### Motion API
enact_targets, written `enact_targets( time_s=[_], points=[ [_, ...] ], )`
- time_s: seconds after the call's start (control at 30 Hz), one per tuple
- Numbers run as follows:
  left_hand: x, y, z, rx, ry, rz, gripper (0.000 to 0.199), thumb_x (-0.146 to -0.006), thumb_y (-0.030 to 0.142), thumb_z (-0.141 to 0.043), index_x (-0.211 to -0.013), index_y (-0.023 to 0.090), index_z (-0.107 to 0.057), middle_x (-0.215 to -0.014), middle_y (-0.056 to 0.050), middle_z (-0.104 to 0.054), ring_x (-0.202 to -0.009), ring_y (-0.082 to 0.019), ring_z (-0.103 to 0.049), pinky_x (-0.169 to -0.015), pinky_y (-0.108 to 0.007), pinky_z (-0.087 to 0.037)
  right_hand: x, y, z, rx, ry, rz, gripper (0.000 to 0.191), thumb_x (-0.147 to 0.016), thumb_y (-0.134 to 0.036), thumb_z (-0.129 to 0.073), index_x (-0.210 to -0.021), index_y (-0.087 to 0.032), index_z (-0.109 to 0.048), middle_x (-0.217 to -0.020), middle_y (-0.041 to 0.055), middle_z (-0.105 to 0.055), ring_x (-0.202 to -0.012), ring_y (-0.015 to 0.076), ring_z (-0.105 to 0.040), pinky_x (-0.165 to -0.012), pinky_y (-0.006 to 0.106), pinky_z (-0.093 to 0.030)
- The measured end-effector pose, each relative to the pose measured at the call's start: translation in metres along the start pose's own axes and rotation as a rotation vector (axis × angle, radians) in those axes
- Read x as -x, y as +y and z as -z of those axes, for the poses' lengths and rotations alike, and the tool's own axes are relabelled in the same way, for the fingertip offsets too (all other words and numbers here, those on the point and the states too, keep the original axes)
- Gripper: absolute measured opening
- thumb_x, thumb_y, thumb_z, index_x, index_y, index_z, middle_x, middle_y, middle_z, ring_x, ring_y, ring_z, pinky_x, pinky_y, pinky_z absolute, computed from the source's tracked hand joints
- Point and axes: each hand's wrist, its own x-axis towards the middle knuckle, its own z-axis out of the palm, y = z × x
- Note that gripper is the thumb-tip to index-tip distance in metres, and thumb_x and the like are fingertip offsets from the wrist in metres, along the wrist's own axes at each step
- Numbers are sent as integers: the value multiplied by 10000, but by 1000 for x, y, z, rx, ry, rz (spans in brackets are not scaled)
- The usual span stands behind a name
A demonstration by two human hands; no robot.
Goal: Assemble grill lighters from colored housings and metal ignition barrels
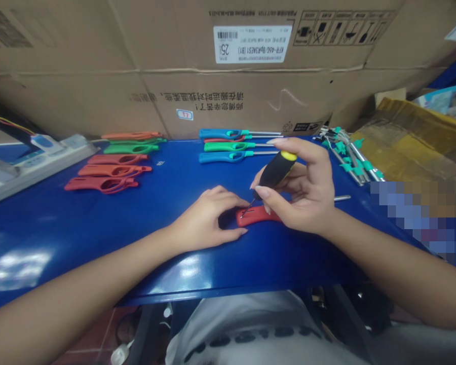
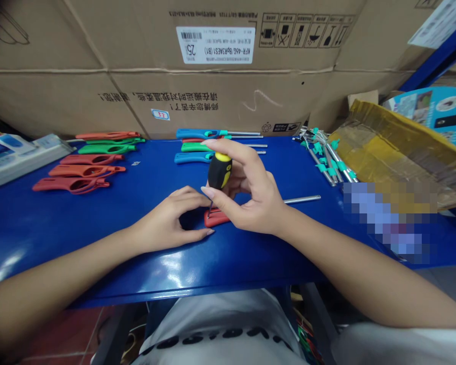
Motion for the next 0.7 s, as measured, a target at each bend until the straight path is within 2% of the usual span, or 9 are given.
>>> enact_targets(
  time_s=[0.07, 0.23, 0.4, 0.7],
  points=[
    [0, 0, 0, 1, -1, 0, 412, -836, 343, -775, -1198, 200, -642, -1142, -49, -722, -1055, -236, -602, -978, -409, -451, 0, 0, 0, -7, -5, 9, 583, -892, -166, -703, -1402, -308, -459, -1220, 38, -649, -861, 149, -726, -623, 250, -647],
    [1, 0, 0, 1, -7, 4, 399, -841, 315, -760, -1204, 197, -643, -1135, -46, -725, -1046, -235, -604, -961, -405, -459, 0, -1, 0, -19, -5, 26, 616, -868, -132, -722, -1400, -322, -476, -1376, 61, -573, -868, 143, -727, -627, 245, -655],
    [0, 0, 0, 0, -9, -3, 394, -848, 299, -748, -1212, 196, -642, -1151, -46, -726, -1039, -233, -606, -967, -408, -456, 1, -1, 0, -12, -14, 20, 600, -882, -138, -712, -1402, -310, -465, -1286, 51, -611, -867, 139, -725, -642, 237, -658],
    [-1, 1, 1, -6, -10, -8, 377, -851, 293, -743, -1200, 190, -643, -1120, -49, -728, -1025, -233, -607, -950, -401, -455, 1, 0, 0, -4, -31, 37, 581, -889, -180, -703, -1397, -316, -455, -1320, 57, -600, -865, 149, -723, -645, 251, -651]
  ],
)
